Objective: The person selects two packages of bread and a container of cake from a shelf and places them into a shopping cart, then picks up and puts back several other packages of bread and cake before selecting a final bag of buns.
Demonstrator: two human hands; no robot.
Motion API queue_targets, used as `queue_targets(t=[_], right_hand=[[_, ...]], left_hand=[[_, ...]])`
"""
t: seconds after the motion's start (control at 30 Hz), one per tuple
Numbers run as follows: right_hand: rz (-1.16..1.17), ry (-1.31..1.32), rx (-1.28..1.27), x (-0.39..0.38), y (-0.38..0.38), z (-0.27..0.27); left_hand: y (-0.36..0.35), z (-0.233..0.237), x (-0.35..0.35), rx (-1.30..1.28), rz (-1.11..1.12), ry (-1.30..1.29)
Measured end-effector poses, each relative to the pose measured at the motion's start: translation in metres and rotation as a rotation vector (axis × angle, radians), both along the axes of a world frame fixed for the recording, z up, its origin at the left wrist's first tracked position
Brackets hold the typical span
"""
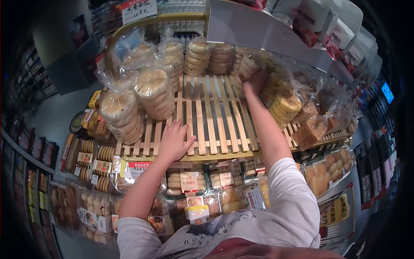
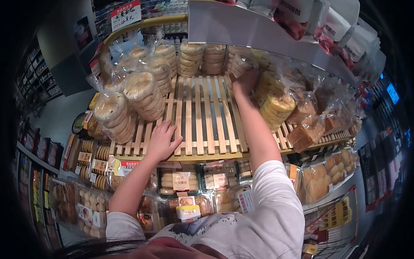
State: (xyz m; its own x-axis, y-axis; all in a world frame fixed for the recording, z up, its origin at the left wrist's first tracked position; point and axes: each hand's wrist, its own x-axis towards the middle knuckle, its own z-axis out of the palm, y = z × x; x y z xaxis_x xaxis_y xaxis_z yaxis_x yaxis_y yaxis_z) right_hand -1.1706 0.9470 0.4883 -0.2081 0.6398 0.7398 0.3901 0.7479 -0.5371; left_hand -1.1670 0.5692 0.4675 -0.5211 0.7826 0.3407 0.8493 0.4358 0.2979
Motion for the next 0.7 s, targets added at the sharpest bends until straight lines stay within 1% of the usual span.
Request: queue_targets(t=[0.1, 0.13, 0.17, 0.23, 0.27, 0.3, 0.4, 0.43, 0.53, 0.57, 0.67, 0.7], right_hand=[[0.136, -0.080, 0.248, 0.011, -0.109, 0.059], [0.457, -0.110, 0.142, 0.000, -0.131, 0.057], [0.774, -0.137, 0.030, -0.010, -0.154, 0.054], [0.959, -0.327, -0.104, -0.021, -0.210, 0.050], [0.998, -0.315, -0.176, -0.030, -0.230, 0.045], [1.035, -0.300, -0.248, -0.038, -0.243, 0.038], [0.965, -0.191, -0.226, -0.057, -0.263, 0.023], [0.940, -0.114, -0.237, -0.061, -0.268, 0.020], [1.108, 0.027, -0.312, -0.068, -0.266, 0.018], [1.098, 0.039, -0.346, -0.066, -0.265, 0.015], [1.078, 0.075, -0.440, -0.047, -0.255, 0.023], [1.080, 0.090, -0.469, -0.038, -0.248, 0.026]], left_hand=[[-0.001, 0.000, -0.002, 0.009, 0.004, 0.005], [-0.001, -0.002, -0.001, 0.012, 0.002, 0.004], [0.000, -0.005, -0.001, 0.063, 0.004, 0.088], [-0.001, 0.004, 0.000, -0.018, -0.008, 0.010], [-0.002, 0.007, 0.000, -0.057, -0.017, -0.027], [-0.001, 0.003, -0.001, -0.043, -0.013, 0.017], [-0.002, 0.006, 0.000, -0.002, -0.037, 0.015], [-0.002, 0.009, 0.000, -0.038, -0.025, -0.020], [-0.002, 0.008, 0.000, -0.038, -0.029, -0.007], [-0.001, 0.001, -0.002, 0.037, -0.026, 0.100], [0.000, -0.001, -0.002, 0.031, -0.023, 0.063], [0.000, 0.003, -0.001, -0.041, -0.028, 0.000]])
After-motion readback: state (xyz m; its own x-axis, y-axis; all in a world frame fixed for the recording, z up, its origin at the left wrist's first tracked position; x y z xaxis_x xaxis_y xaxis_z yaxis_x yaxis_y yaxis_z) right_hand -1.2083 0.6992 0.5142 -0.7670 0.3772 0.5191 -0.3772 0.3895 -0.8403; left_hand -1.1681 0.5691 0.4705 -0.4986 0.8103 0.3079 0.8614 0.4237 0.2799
